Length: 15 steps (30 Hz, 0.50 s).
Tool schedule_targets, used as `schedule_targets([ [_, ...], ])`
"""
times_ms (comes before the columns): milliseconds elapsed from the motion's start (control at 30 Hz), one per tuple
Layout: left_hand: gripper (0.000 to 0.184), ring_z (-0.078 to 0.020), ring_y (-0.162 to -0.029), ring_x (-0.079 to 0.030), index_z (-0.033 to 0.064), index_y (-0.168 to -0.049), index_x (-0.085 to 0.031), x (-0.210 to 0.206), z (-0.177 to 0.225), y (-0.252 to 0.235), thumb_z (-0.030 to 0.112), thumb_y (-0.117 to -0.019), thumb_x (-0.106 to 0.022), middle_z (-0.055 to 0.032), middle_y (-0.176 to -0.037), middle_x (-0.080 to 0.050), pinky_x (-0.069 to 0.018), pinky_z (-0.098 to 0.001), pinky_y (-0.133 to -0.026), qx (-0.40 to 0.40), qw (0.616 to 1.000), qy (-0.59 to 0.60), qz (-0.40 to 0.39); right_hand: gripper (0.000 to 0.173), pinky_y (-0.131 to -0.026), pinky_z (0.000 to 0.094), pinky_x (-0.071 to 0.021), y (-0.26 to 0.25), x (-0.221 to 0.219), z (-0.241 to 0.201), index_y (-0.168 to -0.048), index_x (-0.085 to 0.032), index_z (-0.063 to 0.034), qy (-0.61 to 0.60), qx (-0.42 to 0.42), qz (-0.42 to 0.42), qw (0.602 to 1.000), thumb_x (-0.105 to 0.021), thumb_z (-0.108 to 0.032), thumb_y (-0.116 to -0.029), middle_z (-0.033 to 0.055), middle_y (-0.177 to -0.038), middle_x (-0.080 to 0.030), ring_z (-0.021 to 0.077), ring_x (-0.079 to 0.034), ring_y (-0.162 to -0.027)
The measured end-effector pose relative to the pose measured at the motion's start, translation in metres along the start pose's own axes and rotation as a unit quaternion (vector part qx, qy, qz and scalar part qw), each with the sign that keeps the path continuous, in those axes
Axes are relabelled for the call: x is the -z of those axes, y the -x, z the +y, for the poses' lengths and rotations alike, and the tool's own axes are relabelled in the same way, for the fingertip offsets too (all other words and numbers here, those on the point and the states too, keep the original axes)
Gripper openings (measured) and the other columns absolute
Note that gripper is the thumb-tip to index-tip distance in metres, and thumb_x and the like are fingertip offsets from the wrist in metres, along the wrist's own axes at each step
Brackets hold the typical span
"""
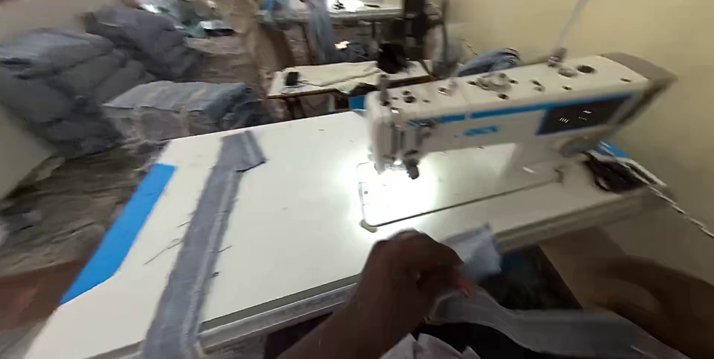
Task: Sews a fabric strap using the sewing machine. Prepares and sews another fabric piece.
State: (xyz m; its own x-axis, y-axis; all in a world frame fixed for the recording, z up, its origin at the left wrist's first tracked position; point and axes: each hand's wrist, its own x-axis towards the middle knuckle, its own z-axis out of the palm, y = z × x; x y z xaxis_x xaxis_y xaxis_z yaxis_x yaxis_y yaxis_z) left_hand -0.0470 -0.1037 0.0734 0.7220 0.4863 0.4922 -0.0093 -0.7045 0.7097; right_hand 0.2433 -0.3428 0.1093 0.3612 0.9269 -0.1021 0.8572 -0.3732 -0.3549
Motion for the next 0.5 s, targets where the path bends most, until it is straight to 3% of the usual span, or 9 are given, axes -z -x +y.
schedule_targets([
  [33,0.014,-0.0002,-0.081,-0.068,0.0158,-0.097,-0.078,-0.013,0.016,-0.005,0.029,-0.0948,-0.074,0.0084,-0.089,-0.073,-0.0596,-0.0208,-0.071,-0.050,0.998,0.007,-0.041,0.055,-0.096,0.0454,-0.0576,-0.018,-0.013,0.006,-0.131,-0.069,-0.0103,-0.085,0.122,0.070,0.986,-0.067,-0.052,-0.0948,0.0078,-0.123,-0.072,0.0247,-0.069,-0.114],
  [67,0.015,0.0005,-0.081,-0.068,0.0142,-0.098,-0.078,-0.023,0.031,-0.010,0.027,-0.0983,-0.070,0.0076,-0.090,-0.074,-0.0590,-0.0191,-0.071,-0.084,0.994,0.020,-0.062,0.065,-0.100,0.0381,-0.0578,-0.036,-0.019,-0.006,-0.140,-0.064,-0.0149,-0.203,0.217,0.070,0.952,-0.062,-0.062,-0.0949,0.0009,-0.131,-0.068,0.0175,-0.065,-0.121],
  [133,0.013,-0.0003,-0.072,-0.065,0.0101,-0.101,-0.074,-0.030,0.058,-0.019,0.020,-0.1003,-0.066,0.0056,-0.085,-0.070,-0.0576,-0.0188,-0.063,-0.106,0.992,0.044,-0.049,0.072,-0.100,0.0324,-0.0578,-0.063,-0.018,-0.043,-0.139,-0.063,-0.0129,-0.393,0.347,-0.035,0.851,-0.062,-0.068,-0.0913,-0.0007,-0.130,-0.070,0.0131,-0.065,-0.120],
  [200,0.011,0.0003,-0.069,-0.063,0.0097,-0.107,-0.068,-0.020,0.072,-0.028,0.018,-0.1006,-0.065,0.0071,-0.084,-0.068,-0.0556,-0.0181,-0.059,-0.097,0.995,0.024,0.007,0.043,-0.080,0.0179,-0.0605,-0.086,-0.021,-0.059,-0.113,-0.071,-0.0132,-0.468,0.373,-0.166,0.784,-0.078,-0.047,-0.0873,-0.0091,-0.100,-0.075,-0.0015,-0.070,-0.092],
  [233,0.013,0.0002,-0.073,-0.064,0.0100,-0.111,-0.066,-0.010,0.074,-0.031,0.018,-0.1006,-0.065,0.0082,-0.089,-0.068,-0.0568,-0.0179,-0.062,-0.084,0.996,0.009,0.039,0.028,-0.073,0.0190,-0.0619,-0.096,-0.025,-0.058,-0.103,-0.072,-0.0085,-0.487,0.357,-0.237,0.761,-0.083,-0.028,-0.0855,-0.0052,-0.091,-0.076,0.0007,-0.073,-0.082],
  [267,0.014,-0.0006,-0.077,-0.066,0.0106,-0.113,-0.066,0.003,0.072,-0.031,0.017,-0.1002,-0.066,0.0092,-0.093,-0.069,-0.0590,-0.0184,-0.065,-0.065,0.995,0.003,0.075,0.021,-0.069,0.0222,-0.0632,-0.106,-0.030,-0.053,-0.098,-0.072,-0.0034,-0.483,0.346,-0.286,0.752,-0.083,-0.018,-0.0851,0.0001,-0.086,-0.077,0.0051,-0.074,-0.077],
  [300,0.016,-0.0023,-0.079,-0.068,0.0127,-0.115,-0.064,0.018,0.066,-0.029,0.018,-0.1002,-0.066,0.0101,-0.097,-0.070,-0.0614,-0.0203,-0.066,-0.036,0.993,0.007,0.111,0.019,-0.065,0.0221,-0.0626,-0.111,-0.034,-0.045,-0.092,-0.072,-0.0040,-0.462,0.330,-0.310,0.763,-0.083,-0.017,-0.0838,0.0001,-0.081,-0.077,0.0051,-0.074,-0.072],
  [400,0.025,-0.0117,-0.080,-0.071,0.0152,-0.122,-0.060,0.084,0.010,-0.003,0.028,-0.1007,-0.067,0.0045,-0.102,-0.070,-0.0640,-0.0321,-0.064,0.080,0.969,0.036,0.229,0.027,-0.056,0.0171,-0.0568,-0.110,-0.047,-0.009,-0.084,-0.070,-0.0133,-0.400,0.259,-0.332,0.814,-0.086,-0.035,-0.0800,-0.0080,-0.071,-0.071,-0.0017,-0.066,-0.062],
  [500,0.032,-0.0115,-0.084,-0.070,0.0149,-0.125,-0.059,0.159,-0.050,0.038,0.035,-0.1017,-0.065,0.0024,-0.106,-0.067,-0.0627,-0.0332,-0.070,0.195,0.926,-0.003,0.325,0.025,-0.050,0.0200,-0.0525,-0.094,-0.060,0.021,-0.075,-0.071,-0.0109,-0.364,0.122,-0.389,0.837,-0.090,-0.026,-0.0717,-0.0029,-0.063,-0.069,0.0029,-0.062,-0.052],
])
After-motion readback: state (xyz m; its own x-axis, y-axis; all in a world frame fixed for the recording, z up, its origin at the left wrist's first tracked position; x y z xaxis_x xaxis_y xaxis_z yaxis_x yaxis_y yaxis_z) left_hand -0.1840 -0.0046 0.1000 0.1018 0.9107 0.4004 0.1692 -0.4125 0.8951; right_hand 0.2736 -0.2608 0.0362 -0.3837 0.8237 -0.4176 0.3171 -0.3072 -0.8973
